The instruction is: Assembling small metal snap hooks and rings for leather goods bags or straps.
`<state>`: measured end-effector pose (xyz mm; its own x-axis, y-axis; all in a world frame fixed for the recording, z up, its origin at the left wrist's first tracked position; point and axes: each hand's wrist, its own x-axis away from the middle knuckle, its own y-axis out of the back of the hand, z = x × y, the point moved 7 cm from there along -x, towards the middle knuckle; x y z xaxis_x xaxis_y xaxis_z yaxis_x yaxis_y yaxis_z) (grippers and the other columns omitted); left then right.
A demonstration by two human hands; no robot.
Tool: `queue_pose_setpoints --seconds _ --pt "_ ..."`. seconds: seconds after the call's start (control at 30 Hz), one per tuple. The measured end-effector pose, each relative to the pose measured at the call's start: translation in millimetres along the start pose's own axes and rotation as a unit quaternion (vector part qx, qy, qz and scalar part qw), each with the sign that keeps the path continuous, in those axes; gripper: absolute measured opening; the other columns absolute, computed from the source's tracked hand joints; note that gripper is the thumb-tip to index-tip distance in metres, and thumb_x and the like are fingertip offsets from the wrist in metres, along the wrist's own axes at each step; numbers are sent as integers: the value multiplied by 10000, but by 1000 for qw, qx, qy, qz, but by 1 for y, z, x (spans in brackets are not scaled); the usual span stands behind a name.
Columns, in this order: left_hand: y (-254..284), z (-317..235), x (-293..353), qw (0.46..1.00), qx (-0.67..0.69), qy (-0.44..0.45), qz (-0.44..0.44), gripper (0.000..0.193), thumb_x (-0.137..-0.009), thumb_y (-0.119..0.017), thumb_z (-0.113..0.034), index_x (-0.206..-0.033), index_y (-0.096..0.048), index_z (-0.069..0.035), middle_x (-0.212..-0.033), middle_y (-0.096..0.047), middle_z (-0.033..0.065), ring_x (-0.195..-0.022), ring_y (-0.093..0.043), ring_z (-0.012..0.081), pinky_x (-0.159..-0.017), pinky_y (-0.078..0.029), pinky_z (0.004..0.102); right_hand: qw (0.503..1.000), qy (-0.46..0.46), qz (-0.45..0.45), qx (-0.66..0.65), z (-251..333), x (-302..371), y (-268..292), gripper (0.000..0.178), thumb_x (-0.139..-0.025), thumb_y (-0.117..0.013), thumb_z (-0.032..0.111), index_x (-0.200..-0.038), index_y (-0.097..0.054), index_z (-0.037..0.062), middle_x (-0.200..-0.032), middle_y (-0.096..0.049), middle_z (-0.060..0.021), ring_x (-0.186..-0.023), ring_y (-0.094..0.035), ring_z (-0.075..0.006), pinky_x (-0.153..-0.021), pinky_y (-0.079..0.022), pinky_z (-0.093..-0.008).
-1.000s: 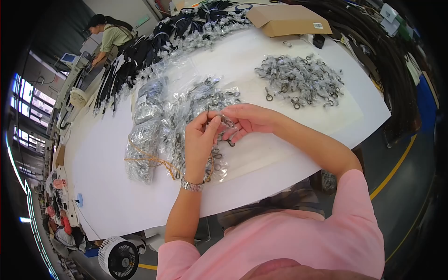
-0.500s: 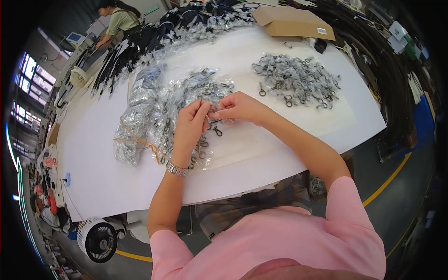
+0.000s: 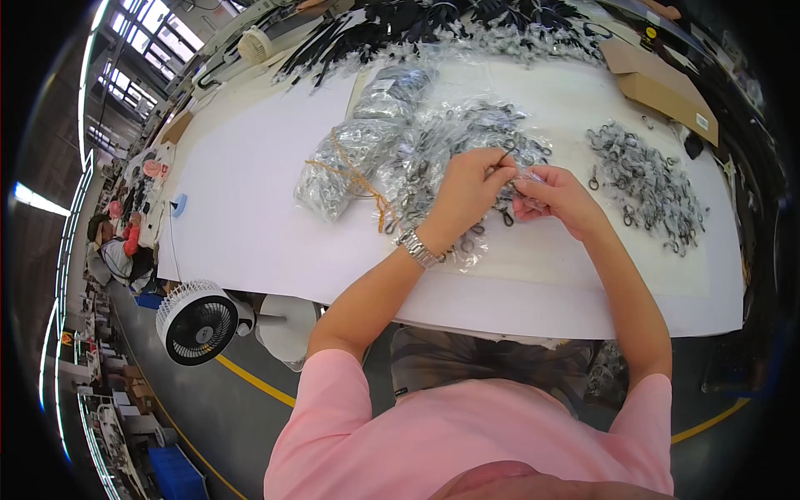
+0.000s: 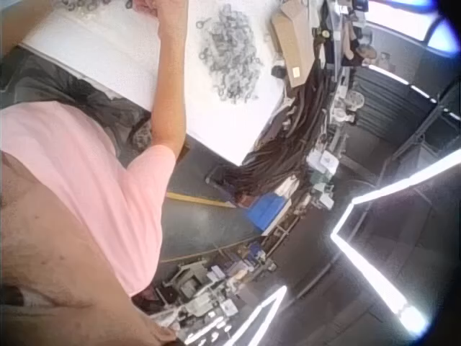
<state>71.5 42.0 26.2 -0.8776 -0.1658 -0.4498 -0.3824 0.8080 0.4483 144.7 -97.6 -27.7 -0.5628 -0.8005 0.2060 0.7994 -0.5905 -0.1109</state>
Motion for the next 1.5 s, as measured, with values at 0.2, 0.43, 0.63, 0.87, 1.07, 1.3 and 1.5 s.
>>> queue_pose_setpoints --seconds 0.2,0.43,0.63,0.87,1.07,1.3,1.5 --pt "2 4 3 998 46 -3 -49 209 -889 -723 -173 -874 -700 33 -725 -687 138 -607 -624 208 -597 -481 357 999 35 -6 35 0 -1 3 192 -995 -682 240 -1025 -689 51 -847 -694 -16 -793 -678 -108 -776 -569 -279" --pt "1 17 1 998 -24 20 -51 333 -862 -728 -267 -726 -665 30 -664 -650 190 -612 -631 344 -617 -493 428 983 89 -109 114 4 1 9 178 -998 -662 209 -1073 -682 48 -892 -709 -9 -818 -675 -91 -794 -543 -250" --pt "1 11 -1 998 -32 -28 -50 330 -860 -728 -278 -717 -660 12 -669 -634 195 -621 -617 368 -615 -475 457 988 101 -85 75 10 3 2 177 -1006 -639 194 -1076 -673 35 -897 -718 -36 -809 -685 -105 -776 -554 -267" --pt "-3 -10 -2 988 -117 -99 -26 295 -879 -701 -279 -719 -659 -35 -685 -637 167 -692 -640 387 -645 -488 477 999 40 -6 19 13 10 12 196 -1034 -606 243 -1098 -652 64 -921 -714 -34 -787 -684 -104 -758 -565 -268" --pt "-12 -6 -7 982 -154 -102 -47 247 -870 -689 -246 -755 -675 -28 -744 -680 175 -755 -666 400 -702 -513 494 998 9 60 -14 3 14 11 165 -1065 -563 214 -1118 -634 75 -934 -706 -32 -768 -679 -87 -713 -560 -246" --pt "-30 3 -11 999 -13 -43 -27 250 -808 -711 -245 -739 -681 -6 -749 -699 175 -730 -670 383 -703 -532 457 999 21 9 -42 -16 12 28 137 -1074 -558 212 -1108 -622 95 -898 -676 -6 -763 -642 -63 -700 -536 -223" --pt "-45 21 -6 998 -48 -50 -9 233 -786 -703 -234 -710 -676 -15 -687 -675 174 -655 -663 368 -669 -536 439 1000 -9 0 16 -28 16 30 150 -1081 -559 243 -1066 -625 108 -839 -644 14 -693 -584 -47 -645 -481 -204"
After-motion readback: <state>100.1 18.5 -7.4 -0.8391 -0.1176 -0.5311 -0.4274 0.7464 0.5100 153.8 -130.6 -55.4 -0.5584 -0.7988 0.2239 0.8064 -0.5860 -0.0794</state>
